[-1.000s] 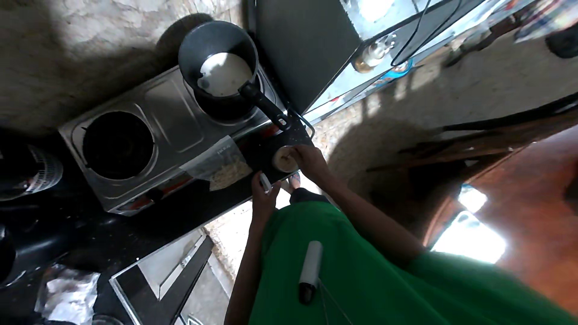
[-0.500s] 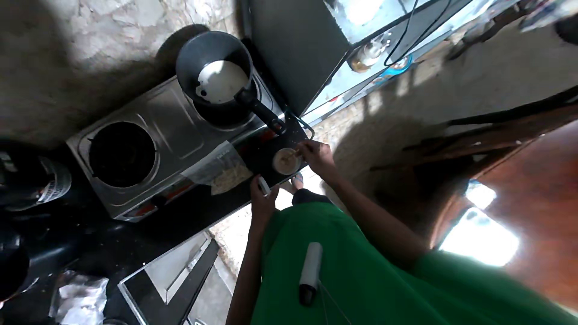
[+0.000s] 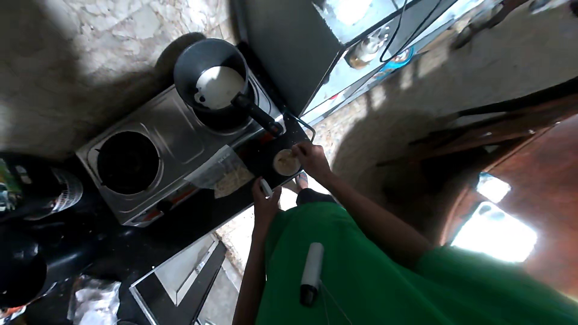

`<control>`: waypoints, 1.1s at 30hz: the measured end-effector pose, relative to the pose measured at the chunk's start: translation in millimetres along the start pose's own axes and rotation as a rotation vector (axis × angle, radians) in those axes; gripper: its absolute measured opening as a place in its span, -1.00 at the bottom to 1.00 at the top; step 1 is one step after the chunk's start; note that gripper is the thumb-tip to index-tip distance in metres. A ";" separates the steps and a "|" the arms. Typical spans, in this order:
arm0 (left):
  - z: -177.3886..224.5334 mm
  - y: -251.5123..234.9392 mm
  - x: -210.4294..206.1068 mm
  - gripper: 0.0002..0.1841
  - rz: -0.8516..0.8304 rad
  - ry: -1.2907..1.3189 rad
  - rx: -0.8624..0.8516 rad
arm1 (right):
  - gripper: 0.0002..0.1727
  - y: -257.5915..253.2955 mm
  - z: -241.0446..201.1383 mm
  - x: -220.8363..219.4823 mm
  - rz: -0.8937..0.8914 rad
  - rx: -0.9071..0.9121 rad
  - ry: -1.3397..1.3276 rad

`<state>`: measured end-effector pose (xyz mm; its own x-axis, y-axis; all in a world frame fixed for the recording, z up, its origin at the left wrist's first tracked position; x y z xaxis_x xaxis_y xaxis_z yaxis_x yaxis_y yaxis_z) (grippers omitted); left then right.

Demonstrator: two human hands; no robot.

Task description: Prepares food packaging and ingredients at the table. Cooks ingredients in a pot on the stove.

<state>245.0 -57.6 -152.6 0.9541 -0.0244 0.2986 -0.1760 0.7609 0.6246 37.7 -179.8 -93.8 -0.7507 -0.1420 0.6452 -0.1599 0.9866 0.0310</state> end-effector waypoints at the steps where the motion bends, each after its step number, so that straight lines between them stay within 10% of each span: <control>1: -0.1 0.2 0.4 -0.12 0.002 -0.004 0.004 | -0.69 0.0 0.3 -1.7 0.002 0.007 0.008; 33: 8.4 -5.6 0.3 -0.09 -0.001 -0.025 -0.038 | -0.70 8.2 38.0 16.8 0.053 -0.180 -0.157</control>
<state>244.2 -67.3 -149.9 0.9479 -0.0413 0.3159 -0.1649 0.7846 0.5976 -0.6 -177.1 -111.7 -0.8478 -0.0868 0.5231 -0.0120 0.9894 0.1448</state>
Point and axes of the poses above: each hand's wrist, its own y-axis away from the middle knuckle, its own x-axis out of the back of the hand, z = x × y, the point moved 9 cm from there along -y, towards the middle knuckle, and after that the axes turned 10 degrees about x, right-handed, at the moved point
